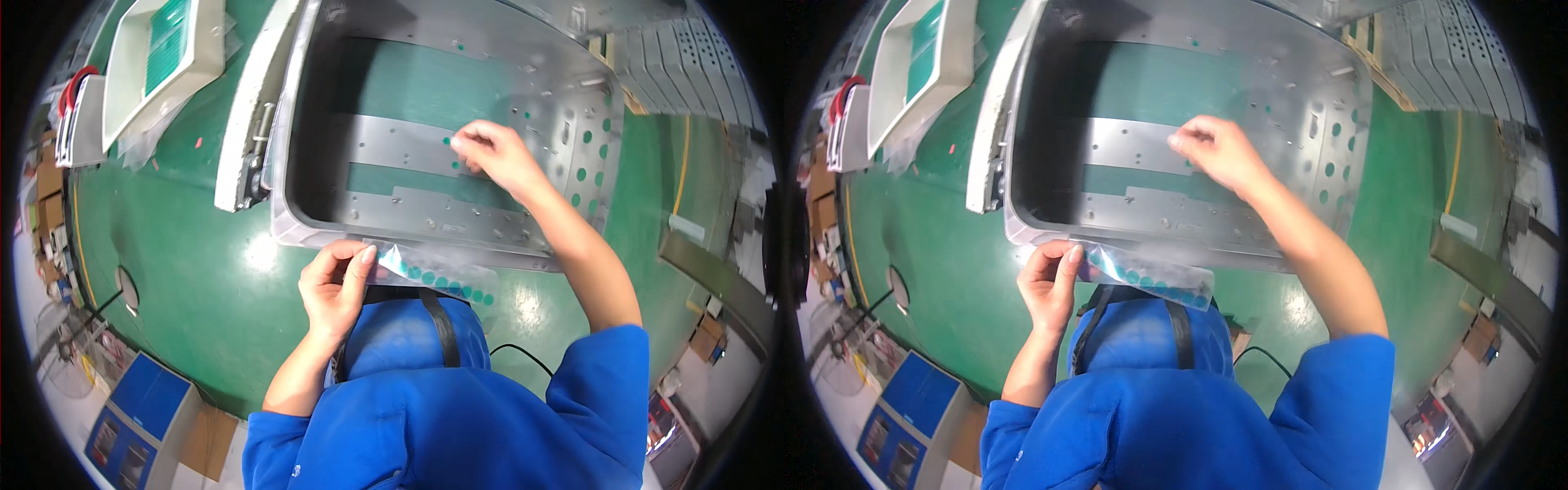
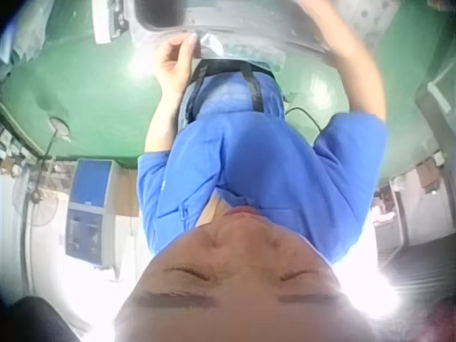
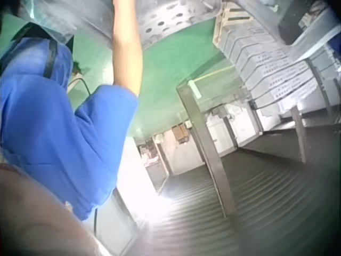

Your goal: Applying green circular adhesive pads inside and on the outer surface of metal enclosures.

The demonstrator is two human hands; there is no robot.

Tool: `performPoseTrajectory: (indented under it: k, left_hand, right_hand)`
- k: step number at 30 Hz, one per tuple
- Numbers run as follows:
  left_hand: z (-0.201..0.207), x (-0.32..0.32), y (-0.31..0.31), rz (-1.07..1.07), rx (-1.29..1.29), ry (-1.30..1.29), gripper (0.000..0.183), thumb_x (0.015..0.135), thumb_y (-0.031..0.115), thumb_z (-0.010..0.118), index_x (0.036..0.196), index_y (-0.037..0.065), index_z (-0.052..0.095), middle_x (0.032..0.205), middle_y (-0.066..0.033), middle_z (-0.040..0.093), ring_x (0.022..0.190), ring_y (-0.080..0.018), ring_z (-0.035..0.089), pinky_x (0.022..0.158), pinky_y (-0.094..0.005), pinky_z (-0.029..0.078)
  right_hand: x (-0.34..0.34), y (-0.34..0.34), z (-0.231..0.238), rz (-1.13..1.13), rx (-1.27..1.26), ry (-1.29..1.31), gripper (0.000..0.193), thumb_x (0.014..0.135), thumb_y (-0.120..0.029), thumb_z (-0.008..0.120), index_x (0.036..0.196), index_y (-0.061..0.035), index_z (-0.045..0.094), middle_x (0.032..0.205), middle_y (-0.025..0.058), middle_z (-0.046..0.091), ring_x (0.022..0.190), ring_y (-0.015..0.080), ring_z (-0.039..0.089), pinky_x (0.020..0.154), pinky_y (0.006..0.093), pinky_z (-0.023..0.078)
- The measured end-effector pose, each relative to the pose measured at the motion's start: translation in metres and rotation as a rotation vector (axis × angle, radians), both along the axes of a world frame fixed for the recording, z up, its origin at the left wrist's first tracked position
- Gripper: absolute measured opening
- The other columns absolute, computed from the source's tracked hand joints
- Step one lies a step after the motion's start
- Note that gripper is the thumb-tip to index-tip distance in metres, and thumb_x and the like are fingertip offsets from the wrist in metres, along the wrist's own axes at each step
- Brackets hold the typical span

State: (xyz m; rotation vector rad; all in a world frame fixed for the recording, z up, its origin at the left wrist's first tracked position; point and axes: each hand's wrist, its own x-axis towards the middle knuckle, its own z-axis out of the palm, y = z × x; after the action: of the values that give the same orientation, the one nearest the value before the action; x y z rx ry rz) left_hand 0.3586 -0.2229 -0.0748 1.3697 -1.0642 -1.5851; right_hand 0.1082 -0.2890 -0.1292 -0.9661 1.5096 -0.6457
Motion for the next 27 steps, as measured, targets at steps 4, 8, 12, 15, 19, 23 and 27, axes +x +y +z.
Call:
performPoseTrajectory:
  k: [4,8,12,15,19,23,27]
  left_hand:
    - [-0.002,0.012,0.006,0.016,-0.2,-0.051,0.004,0.079,-0.001,0.059,0.081,-0.003,0.056,0.077,-0.0075,0.058,0.064,-0.0086,0.055,0.057,-0.0199,0.045]
    - [0.009,0.021,0.014,0.046,-0.122,0.077,0.009,0.077,-0.002,0.06,0.085,-0.002,0.056,0.081,-0.0077,0.059,0.071,-0.0102,0.056,0.063,-0.0214,0.046]
    - [0.026,0.023,0.008,-0.085,-0.028,0.03,0.017,0.073,-0.001,0.064,0.087,-0.003,0.055,0.074,-0.01,0.06,0.068,-0.0161,0.06,0.064,-0.0278,0.051]
    - [0.024,0.03,0.007,-0.06,0.094,0.105,0.015,0.071,-0.001,0.066,0.082,-0.002,0.057,0.071,-0.0102,0.06,0.065,-0.0165,0.06,0.061,-0.0278,0.05]
    - [0.021,0.044,0.011,0.037,0.007,0.131,0.01,0.07,-0.004,0.067,0.073,-0.001,0.058,0.07,-0.008,0.061,0.063,-0.0108,0.058,0.058,-0.022,0.046]
    - [0.018,0.056,0.01,-0.017,0.127,0.244,0.013,0.069,-0.005,0.067,0.074,0.0,0.056,0.07,-0.0083,0.061,0.062,-0.0114,0.058,0.056,-0.0234,0.047]
    - [0.04,0.058,-0.006,-0.239,-0.535,-0.412,0.042,0.059,0.016,0.077,0.092,0.0,0.058,0.088,-0.01,0.061,0.087,-0.0234,0.058,0.081,-0.0358,0.044]
  right_hand:
    - [0.054,0.048,0.106,0.54,-0.264,0.073,0.047,0.065,-0.025,0.074,0.099,-0.0018,0.053,0.09,0.008,0.058,0.082,0.0174,0.056,0.077,0.0307,0.043]
    - [0.069,0.069,0.104,0.393,-0.234,0.091,0.017,0.074,-0.012,0.064,0.086,-0.0011,0.058,0.076,0.0097,0.061,0.07,0.0188,0.06,0.064,0.0281,0.046]
    - [0.082,0.07,0.098,0.432,-0.362,0.165,0.009,0.075,-0.009,0.061,0.081,-0.0014,0.059,0.071,0.0103,0.06,0.066,0.0197,0.06,0.058,0.0296,0.046]
    - [0.091,0.07,0.098,0.404,-0.482,0.24,0.011,0.074,-0.009,0.063,0.081,-0.0008,0.06,0.074,0.0101,0.061,0.067,0.02,0.061,0.06,0.0284,0.047]
    - [0.087,0.08,0.096,0.23,-0.298,0.035,0.01,0.074,-0.005,0.063,0.081,0.0008,0.06,0.078,0.0078,0.062,0.071,0.0141,0.061,0.063,0.0252,0.048]
    - [0.087,0.083,0.091,0.243,-0.177,-0.11,0.006,0.078,-0.004,0.058,0.08,0.0004,0.06,0.068,0.0072,0.061,0.061,0.0115,0.059,0.056,0.0243,0.047]
    - [0.085,0.079,0.086,0.404,-0.348,0.098,0.004,0.077,-0.004,0.056,0.076,-0.0006,0.059,0.061,0.0075,0.057,0.054,0.0152,0.057,0.051,0.0264,0.045]
